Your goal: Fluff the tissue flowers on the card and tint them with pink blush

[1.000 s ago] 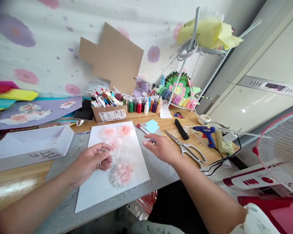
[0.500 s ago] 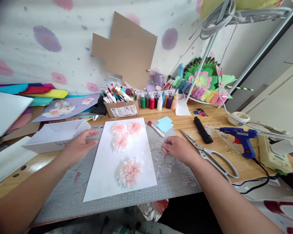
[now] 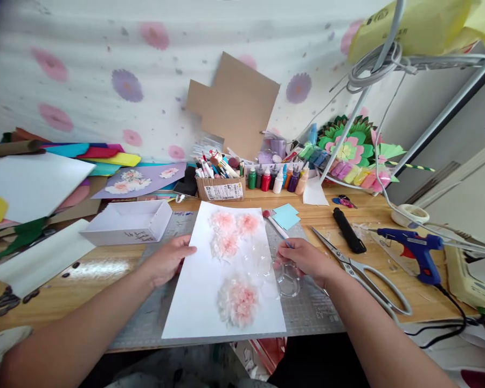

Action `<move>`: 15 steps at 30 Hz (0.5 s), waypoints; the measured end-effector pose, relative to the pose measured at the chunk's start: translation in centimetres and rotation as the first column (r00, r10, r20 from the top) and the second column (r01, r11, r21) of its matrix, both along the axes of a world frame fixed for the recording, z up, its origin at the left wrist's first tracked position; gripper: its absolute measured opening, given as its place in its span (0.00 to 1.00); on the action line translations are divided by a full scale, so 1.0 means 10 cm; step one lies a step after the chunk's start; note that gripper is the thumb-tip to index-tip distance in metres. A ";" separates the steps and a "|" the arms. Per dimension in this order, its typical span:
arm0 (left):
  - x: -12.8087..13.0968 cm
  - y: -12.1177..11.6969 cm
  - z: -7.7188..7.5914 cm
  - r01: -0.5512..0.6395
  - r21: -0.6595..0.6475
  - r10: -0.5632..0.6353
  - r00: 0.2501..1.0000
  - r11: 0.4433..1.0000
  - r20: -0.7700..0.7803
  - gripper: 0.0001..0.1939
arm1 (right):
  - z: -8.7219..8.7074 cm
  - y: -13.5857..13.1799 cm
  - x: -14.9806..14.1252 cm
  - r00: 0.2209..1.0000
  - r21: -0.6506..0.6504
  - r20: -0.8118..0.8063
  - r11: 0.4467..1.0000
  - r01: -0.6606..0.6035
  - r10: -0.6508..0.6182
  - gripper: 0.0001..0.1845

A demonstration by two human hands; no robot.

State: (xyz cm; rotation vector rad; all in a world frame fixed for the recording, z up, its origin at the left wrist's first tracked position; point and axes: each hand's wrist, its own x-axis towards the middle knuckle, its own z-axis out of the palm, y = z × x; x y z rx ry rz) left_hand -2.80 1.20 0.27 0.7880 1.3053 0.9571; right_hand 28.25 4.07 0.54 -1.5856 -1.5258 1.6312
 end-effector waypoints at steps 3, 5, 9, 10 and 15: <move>-0.09 -0.22 0.08 0.006 0.109 -0.008 1.000 0.994 0.013 0.19 | 0.00 -0.02 0.06 0.999 0.023 -0.021 0.999 0.049 -0.048 0.18; -0.28 -0.38 0.15 -0.036 0.178 0.029 0.999 0.983 0.042 0.22 | -0.01 -0.03 0.09 0.995 0.039 -0.048 0.995 0.089 -0.087 0.20; -0.87 -0.56 0.26 -0.289 0.195 0.286 0.957 0.937 0.045 0.23 | -0.04 -0.03 0.12 0.990 0.058 -0.102 0.992 0.108 -0.102 0.20; -1.03 -0.55 0.28 -0.354 0.217 0.359 0.933 0.910 0.017 0.20 | -0.04 -0.03 0.11 0.990 0.059 -0.100 0.992 0.107 -0.101 0.20; -1.68 -0.23 0.40 -0.380 0.408 0.499 0.832 0.830 -0.243 0.09 | -0.03 -0.06 -0.07 0.998 0.111 -0.019 0.992 0.068 -0.066 0.18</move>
